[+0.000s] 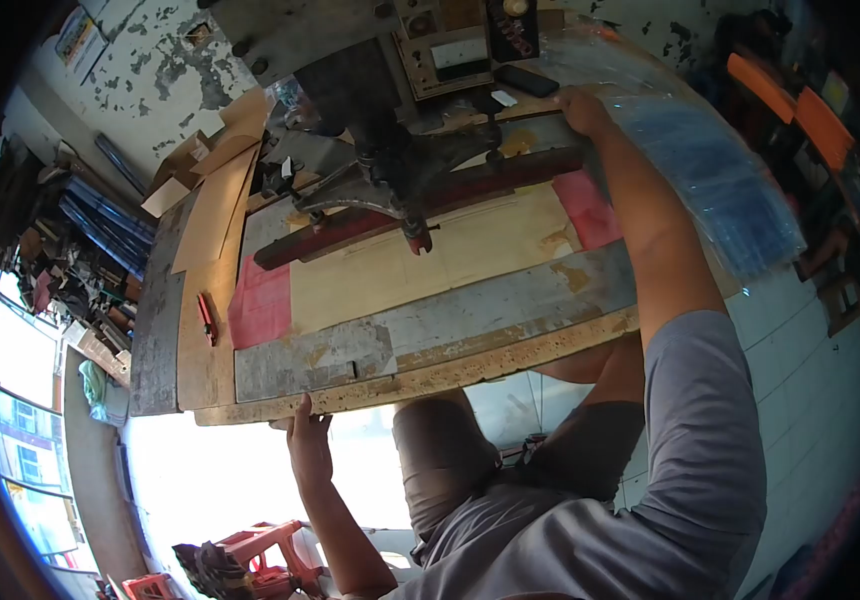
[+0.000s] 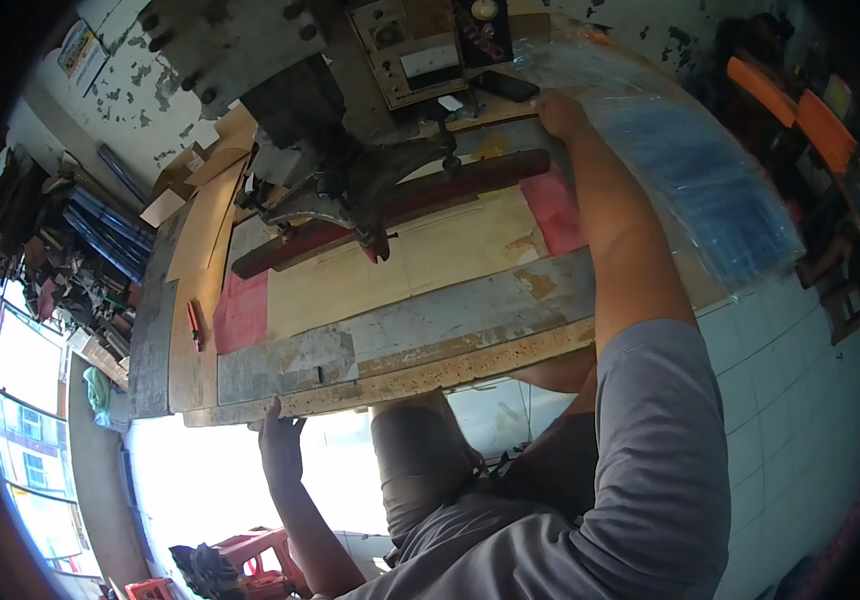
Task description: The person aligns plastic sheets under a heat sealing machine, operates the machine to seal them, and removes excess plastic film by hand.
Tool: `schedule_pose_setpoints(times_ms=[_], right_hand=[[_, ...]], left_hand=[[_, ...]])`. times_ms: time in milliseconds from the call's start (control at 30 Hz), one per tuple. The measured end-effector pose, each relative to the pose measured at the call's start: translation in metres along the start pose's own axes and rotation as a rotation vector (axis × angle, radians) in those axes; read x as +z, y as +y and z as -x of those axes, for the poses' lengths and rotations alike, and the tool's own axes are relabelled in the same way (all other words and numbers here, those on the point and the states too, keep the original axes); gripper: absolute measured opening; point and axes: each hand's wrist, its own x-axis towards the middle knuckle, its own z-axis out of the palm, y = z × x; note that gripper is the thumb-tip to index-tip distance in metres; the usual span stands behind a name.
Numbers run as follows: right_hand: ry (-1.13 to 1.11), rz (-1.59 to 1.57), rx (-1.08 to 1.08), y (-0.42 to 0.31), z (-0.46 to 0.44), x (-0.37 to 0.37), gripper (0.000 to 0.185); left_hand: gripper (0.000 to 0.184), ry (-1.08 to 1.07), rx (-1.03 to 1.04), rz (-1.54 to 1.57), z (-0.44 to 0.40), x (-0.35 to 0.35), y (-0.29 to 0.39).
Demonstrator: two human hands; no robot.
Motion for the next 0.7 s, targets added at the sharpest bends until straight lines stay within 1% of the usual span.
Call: schedule_pose_setpoints(times_ms=[33, 133, 200, 267, 333, 367, 400, 433, 467, 567, 667, 700], right_hand=[[-0.017, -0.040, -0.051, 0.005, 0.005, -0.012, 0.036], [0.182, 0.166, -0.292, 0.010, 0.045, -0.067, 0.024], [0.136, 0.147, -0.169, 0.035, 0.072, -0.090, 0.021], [0.053, 0.182, -0.034, 0.017, 0.135, -0.148, 0.016], [0.047, 0.074, 0.121, -0.002, 0.200, -0.200, 0.017], [0.089, 0.074, 0.129, 0.013, 0.226, -0.207, 0.020], [0.131, 0.071, 0.132, 0.035, 0.250, -0.214, 0.023], [0.181, 0.166, 0.071, 0.052, 0.275, -0.224, 0.028], [0.230, 0.260, 0.012, 0.069, 0.299, -0.234, 0.034], [0.275, 0.267, 0.145, 0.126, 0.352, -0.238, 0.046], [0.276, -0.023, 0.144, 0.148, 0.367, -0.240, 0.049], [0.251, -0.050, 0.153, 0.148, 0.367, -0.245, 0.047]], left_hand=[[0.057, -0.012, 0.006, -0.013, -0.001, 0.002, 0.000], [0.061, -0.023, 0.023, -0.100, -0.003, -0.008, -0.007], [0.067, -0.012, 0.035, -0.153, -0.001, -0.007, -0.011], [0.076, -0.060, 0.089, -0.185, -0.005, -0.014, -0.020], [0.083, -0.077, 0.117, -0.214, -0.002, -0.012, -0.022], [0.095, -0.081, 0.127, -0.237, -0.004, -0.013, -0.026], [0.088, -0.071, 0.149, -0.234, -0.002, -0.009, -0.028], [0.082, -0.058, 0.170, -0.233, 0.001, -0.006, -0.029], [0.083, -0.062, 0.190, -0.221, 0.000, -0.005, -0.034], [0.091, -0.073, 0.255, -0.192, -0.018, -0.013, -0.059], [0.102, -0.063, 0.319, -0.173, -0.025, -0.021, -0.081], [0.102, -0.016, 0.315, -0.166, -0.024, -0.021, -0.084]])
